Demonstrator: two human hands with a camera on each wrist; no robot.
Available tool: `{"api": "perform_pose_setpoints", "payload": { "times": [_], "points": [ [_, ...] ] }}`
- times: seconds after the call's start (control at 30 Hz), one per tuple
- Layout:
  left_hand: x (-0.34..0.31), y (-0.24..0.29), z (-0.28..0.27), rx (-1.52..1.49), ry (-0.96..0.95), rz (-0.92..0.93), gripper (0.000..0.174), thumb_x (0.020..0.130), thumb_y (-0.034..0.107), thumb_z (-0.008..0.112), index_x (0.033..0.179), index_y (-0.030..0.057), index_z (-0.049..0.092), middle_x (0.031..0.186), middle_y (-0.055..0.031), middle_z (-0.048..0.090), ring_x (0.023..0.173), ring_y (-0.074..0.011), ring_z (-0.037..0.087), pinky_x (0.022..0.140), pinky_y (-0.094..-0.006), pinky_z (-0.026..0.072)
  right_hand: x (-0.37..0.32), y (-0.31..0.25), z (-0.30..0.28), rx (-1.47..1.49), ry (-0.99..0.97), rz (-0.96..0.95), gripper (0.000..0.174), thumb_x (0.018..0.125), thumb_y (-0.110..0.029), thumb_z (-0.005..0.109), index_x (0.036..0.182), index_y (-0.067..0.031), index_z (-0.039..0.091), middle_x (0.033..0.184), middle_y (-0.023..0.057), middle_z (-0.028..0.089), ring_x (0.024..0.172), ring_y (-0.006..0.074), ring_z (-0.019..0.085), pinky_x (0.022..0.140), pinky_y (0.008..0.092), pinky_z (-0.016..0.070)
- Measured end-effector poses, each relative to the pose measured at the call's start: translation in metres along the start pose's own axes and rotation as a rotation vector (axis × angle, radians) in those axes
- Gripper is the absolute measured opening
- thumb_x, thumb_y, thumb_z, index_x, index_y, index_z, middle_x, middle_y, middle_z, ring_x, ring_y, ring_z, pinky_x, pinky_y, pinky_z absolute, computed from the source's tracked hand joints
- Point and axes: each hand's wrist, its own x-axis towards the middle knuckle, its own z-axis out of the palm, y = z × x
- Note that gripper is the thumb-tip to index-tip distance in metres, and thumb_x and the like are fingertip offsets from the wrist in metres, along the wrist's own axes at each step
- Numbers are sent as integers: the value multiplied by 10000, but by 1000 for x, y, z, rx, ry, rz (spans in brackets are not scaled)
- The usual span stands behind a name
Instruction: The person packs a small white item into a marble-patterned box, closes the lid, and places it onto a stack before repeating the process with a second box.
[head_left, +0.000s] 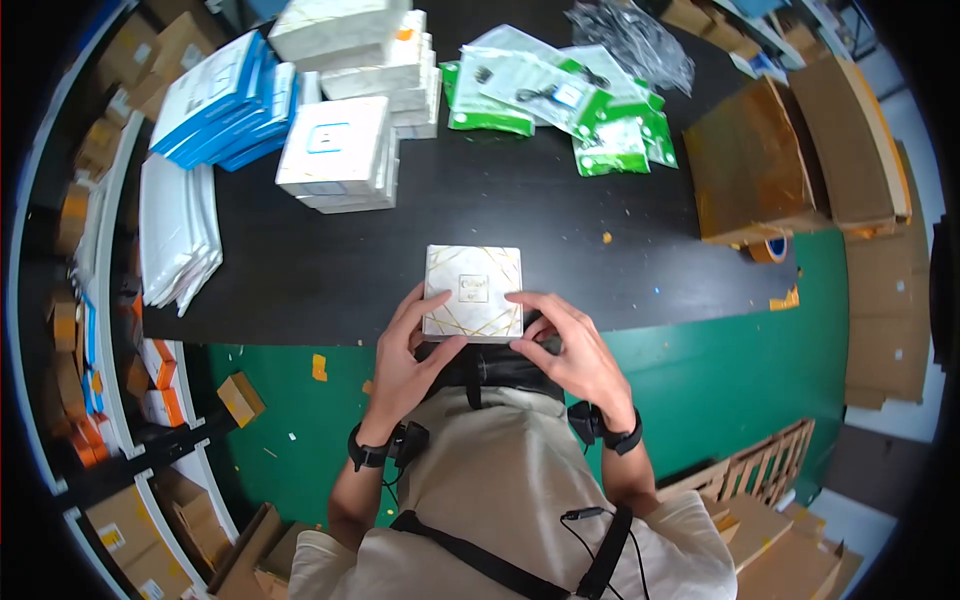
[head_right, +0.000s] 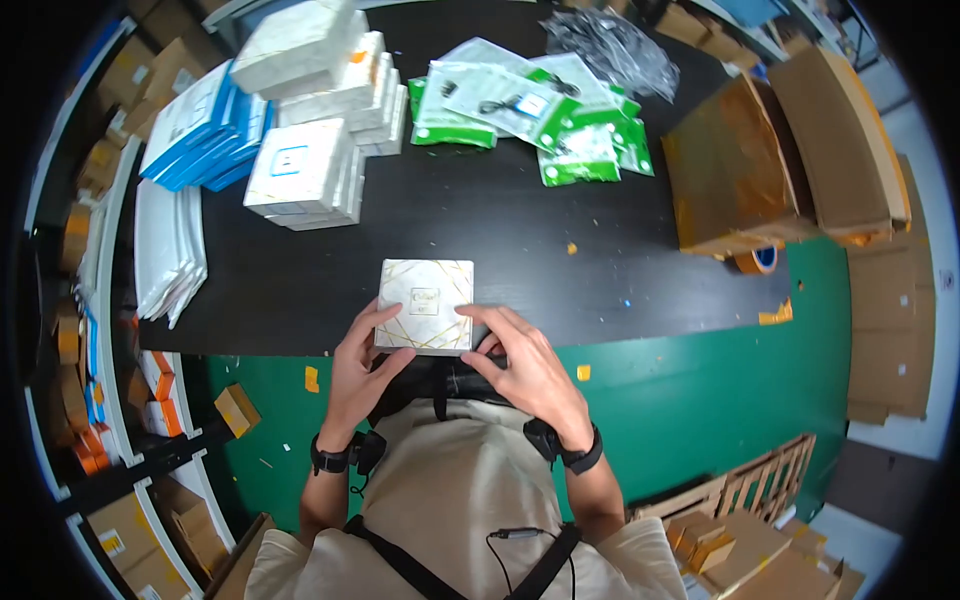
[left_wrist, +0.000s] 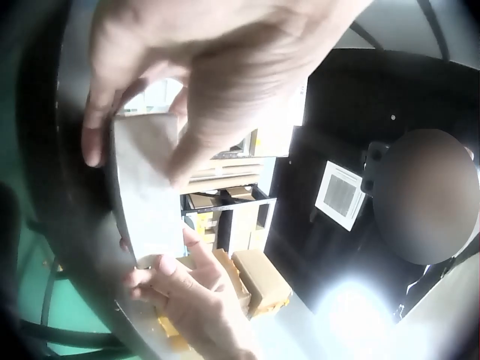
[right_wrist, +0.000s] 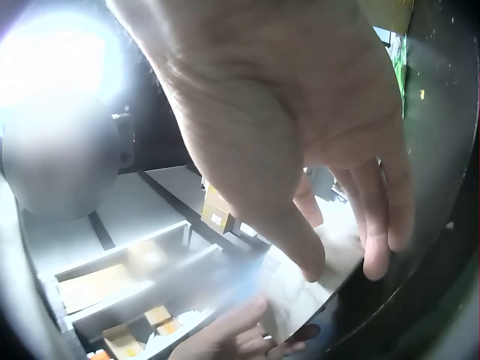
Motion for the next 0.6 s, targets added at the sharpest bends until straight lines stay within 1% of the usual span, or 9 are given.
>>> {"api": "perform_pose_setpoints", "payload": {
  "times": [0.07,0.17,0.23,0.3,0.33,0.43,0.5,0.57,0.6],
  "points": [
    [2,7,-7,19,34,45,495,915,-38,774,1391,18,653,1632,-196,426,1383,-247,567,1084,-355,536,1,-5,9,-77,63,-105,472,856,22,795,1310,-56,690,1160,137,709,889,245,702,828,352,577],
    [4,38,-21,97,125,260,450,938,-42,753,1376,2,661,1608,-200,464,1353,-223,581,1045,-320,533,10,-28,18,-34,74,-228,462,858,27,792,1302,-55,696,1169,142,710,929,269,701,839,355,580],
    [1,69,-32,130,179,272,450,944,-37,749,1383,-1,656,1599,-198,475,1346,-219,583,1050,-319,523,20,-48,20,-15,76,-303,457,858,29,791,1298,-55,699,1173,144,711,949,281,701,844,356,581],
    [3,93,-44,190,248,274,452,955,-25,742,1397,-7,646,1583,-194,496,1332,-212,586,1060,-317,502,38,-71,18,-35,151,-423,447,860,28,792,1291,-54,704,1178,147,713,970,290,702,850,357,581],
    [12,97,-51,201,263,305,452,955,-25,742,1397,-7,646,1583,-194,496,1332,-212,586,1060,-317,502,50,-82,18,-42,198,-492,442,862,27,792,1287,-54,707,1181,149,714,981,295,702,853,358,581],
    [46,104,-71,149,429,425,491,973,23,734,1446,-14,605,1548,-174,535,1339,-212,573,1102,-324,455,93,-106,25,-2,281,-624,428,871,29,784,1284,-54,710,1196,151,711,1006,306,704,869,367,580],
    [68,112,-85,174,451,464,509,984,46,727,1468,-14,581,1539,-169,543,1349,-211,565,1118,-331,442,115,-114,32,17,323,-693,422,875,30,780,1283,-54,711,1204,153,710,1018,311,705,878,371,579],
    [87,115,-96,212,478,478,550,1006,93,713,1514,-14,532,1519,-160,558,1367,-209,547,1151,-344,416,138,-111,40,39,334,-717,404,895,16,765,1289,-55,710,1228,160,705,1046,343,702,900,395,573],
    [93,112,-101,213,480,495,550,1006,93,713,1514,-14,532,1519,-160,558,1367,-209,547,1151,-344,416,148,-108,43,49,338,-723,395,905,9,758,1291,-55,709,1241,164,702,1060,359,701,911,407,571]
  ]
}}
